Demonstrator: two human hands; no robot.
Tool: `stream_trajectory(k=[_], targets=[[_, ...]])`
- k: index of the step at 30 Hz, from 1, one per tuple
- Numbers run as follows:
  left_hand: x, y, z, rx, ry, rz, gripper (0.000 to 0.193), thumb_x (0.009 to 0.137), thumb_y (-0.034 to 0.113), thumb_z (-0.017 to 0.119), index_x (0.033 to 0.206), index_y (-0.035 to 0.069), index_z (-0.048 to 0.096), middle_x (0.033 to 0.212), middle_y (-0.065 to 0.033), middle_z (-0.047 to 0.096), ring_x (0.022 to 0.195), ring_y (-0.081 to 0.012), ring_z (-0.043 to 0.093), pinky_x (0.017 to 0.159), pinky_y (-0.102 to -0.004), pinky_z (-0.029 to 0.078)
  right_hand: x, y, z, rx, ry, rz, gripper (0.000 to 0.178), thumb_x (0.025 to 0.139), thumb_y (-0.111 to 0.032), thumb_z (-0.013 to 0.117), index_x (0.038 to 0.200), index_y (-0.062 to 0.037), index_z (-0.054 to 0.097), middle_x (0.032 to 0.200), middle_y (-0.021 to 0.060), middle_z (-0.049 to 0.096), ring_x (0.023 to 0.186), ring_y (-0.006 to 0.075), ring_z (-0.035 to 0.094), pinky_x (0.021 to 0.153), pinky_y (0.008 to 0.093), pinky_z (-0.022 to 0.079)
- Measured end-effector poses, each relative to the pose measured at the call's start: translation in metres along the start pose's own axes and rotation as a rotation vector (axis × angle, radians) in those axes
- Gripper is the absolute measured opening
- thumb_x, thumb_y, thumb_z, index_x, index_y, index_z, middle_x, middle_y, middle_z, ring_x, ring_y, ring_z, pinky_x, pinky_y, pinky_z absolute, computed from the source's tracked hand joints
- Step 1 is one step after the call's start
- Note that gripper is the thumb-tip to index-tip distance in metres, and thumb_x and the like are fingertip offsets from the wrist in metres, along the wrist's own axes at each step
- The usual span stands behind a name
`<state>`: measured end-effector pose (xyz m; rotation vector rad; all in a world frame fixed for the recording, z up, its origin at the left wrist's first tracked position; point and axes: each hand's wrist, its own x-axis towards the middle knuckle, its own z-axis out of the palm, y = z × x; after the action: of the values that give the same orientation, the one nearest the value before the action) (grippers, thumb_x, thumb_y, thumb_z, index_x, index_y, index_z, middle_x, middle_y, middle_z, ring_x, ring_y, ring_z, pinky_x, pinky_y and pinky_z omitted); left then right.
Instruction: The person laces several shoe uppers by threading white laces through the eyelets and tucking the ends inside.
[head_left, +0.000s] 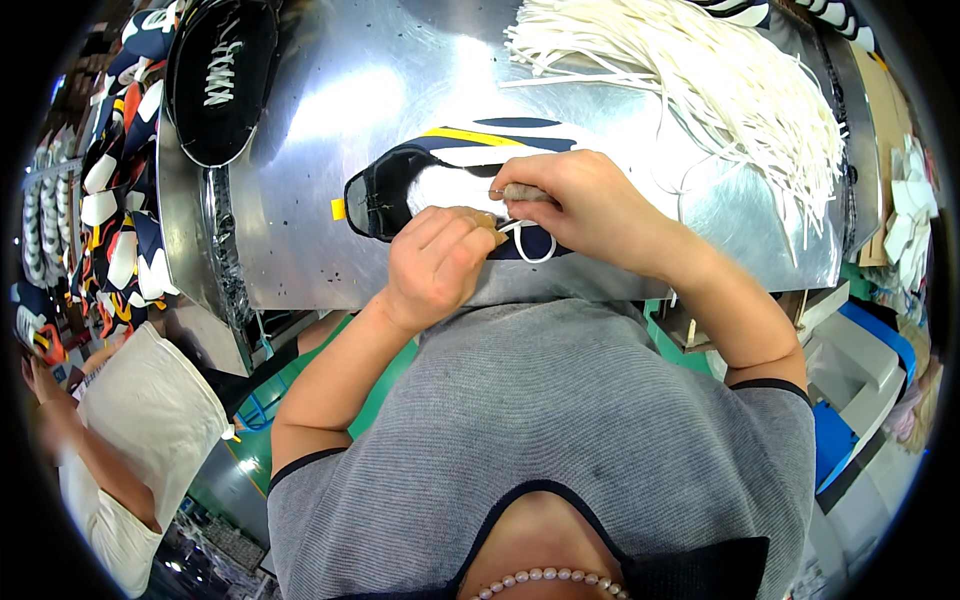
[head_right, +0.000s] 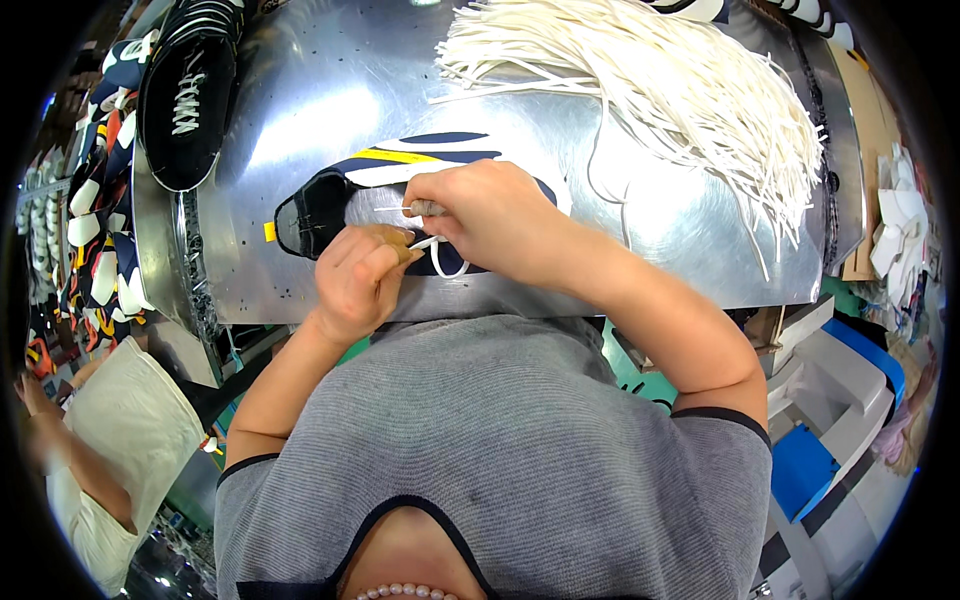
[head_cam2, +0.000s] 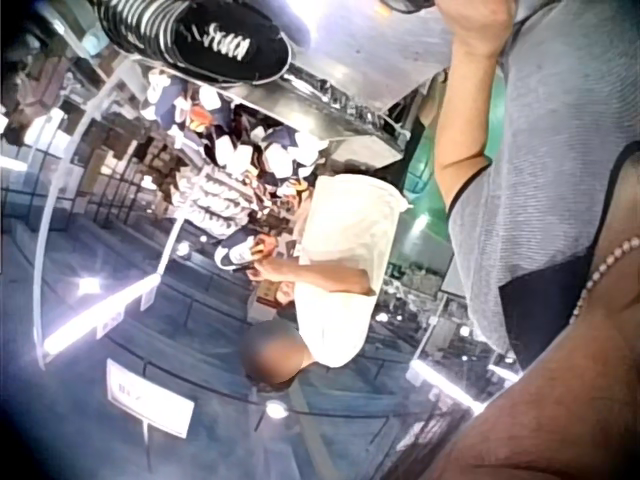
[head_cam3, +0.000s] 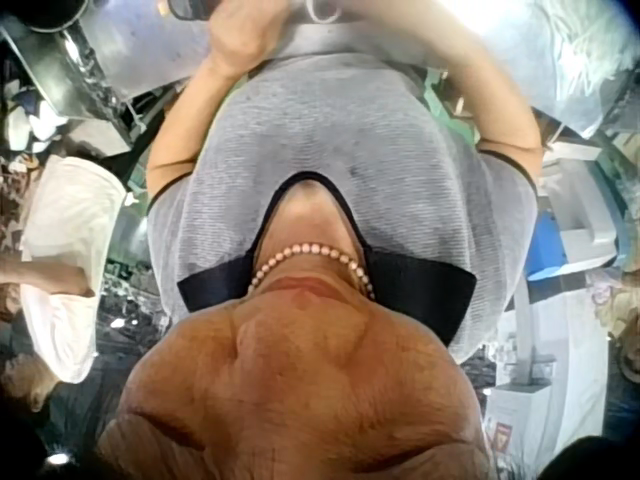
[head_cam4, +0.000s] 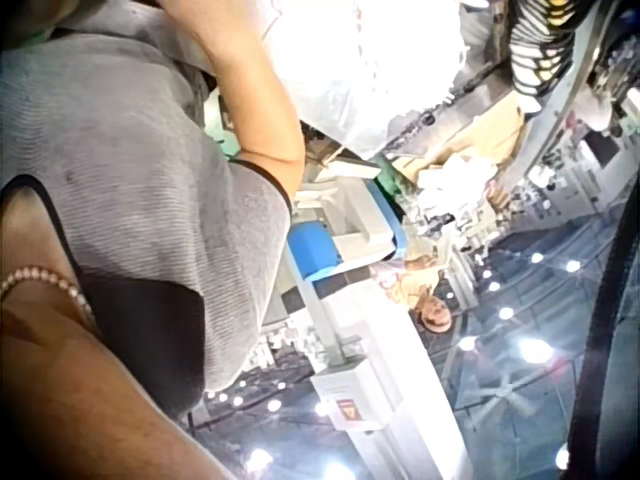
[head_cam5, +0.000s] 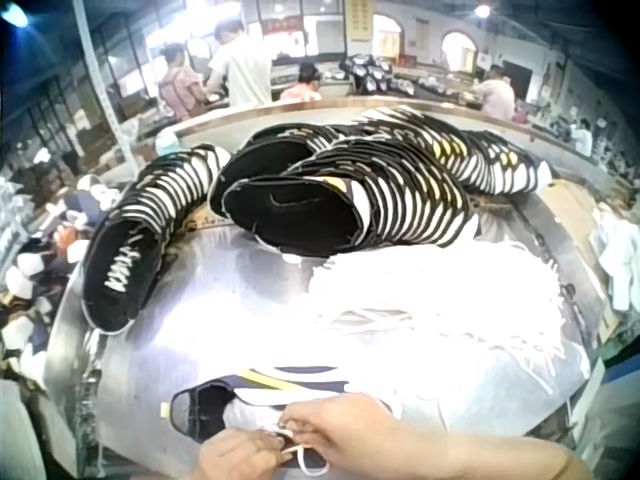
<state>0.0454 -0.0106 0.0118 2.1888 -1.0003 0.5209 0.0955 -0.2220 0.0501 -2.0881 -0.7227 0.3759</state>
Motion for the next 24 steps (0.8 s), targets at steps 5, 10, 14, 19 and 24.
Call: stream_trajectory(k=[5,10,14,19,24], targets=[[0.003,-0.001,-0.001,-0.089,-0.033,-0.075,0.036,0.077,-0.006,0.076,0.100,0.005,0.051,0.081,-0.0118,0.066,0.068,-0.0284,0.064,0.060,-0.0354,0.051,0.008,-0.001,-0.022,-0.098,0.429,-0.290,0.018,0.085,-0.001,0.066,0.102,-0.0052,0.069,0.088,0.0096,0.073,0.081,0.0239,0.071,0.071,0.0332,0.056],[0.003,0.005,-0.003,-0.309,-0.008,-0.405,0.047,0.079,0.006,0.080,0.115,-0.001,0.050,0.081,-0.0136,0.067,0.079,-0.0333,0.069,0.067,-0.0339,0.053,0.012,-0.005,-0.087,0.311,0.433,-0.264,0.015,0.092,-0.005,0.067,0.106,-0.0025,0.070,0.097,0.0072,0.074,0.090,0.0142,0.071,0.083,0.0281,0.057],[0.033,0.014,-0.017,-0.580,0.004,-0.836,0.067,0.090,0.015,0.074,0.140,-0.001,0.032,0.107,-0.0185,0.068,0.095,-0.0267,0.071,0.080,-0.0350,0.054,0.019,0.008,-0.028,0.198,0.096,0.003,0.016,0.087,-0.009,0.071,0.101,-0.0009,0.068,0.088,0.0051,0.071,0.083,0.0119,0.065,0.076,0.0267,0.052],[0.038,0.007,-0.013,-0.490,0.001,-0.985,0.038,0.092,0.019,0.072,0.120,-0.001,0.056,0.101,-0.0128,0.068,0.074,-0.0136,0.061,0.070,-0.0273,0.050,0.041,0.008,-0.021,0.199,0.005,0.008,0.016,0.088,-0.011,0.069,0.102,-0.0028,0.068,0.081,0.0029,0.066,0.073,0.0103,0.058,0.068,0.0264,0.048],[0.032,0.005,0.007,-0.367,0.178,-0.876,0.033,0.085,0.013,0.078,0.110,-0.001,0.061,0.101,-0.0125,0.070,0.073,-0.0114,0.063,0.067,-0.0266,0.052,0.037,0.007,-0.022,0.125,0.034,-0.046,0.022,0.086,-0.015,0.069,0.105,-0.0032,0.065,0.081,0.0145,0.068,0.076,0.0300,0.067,0.070,0.0378,0.050]])
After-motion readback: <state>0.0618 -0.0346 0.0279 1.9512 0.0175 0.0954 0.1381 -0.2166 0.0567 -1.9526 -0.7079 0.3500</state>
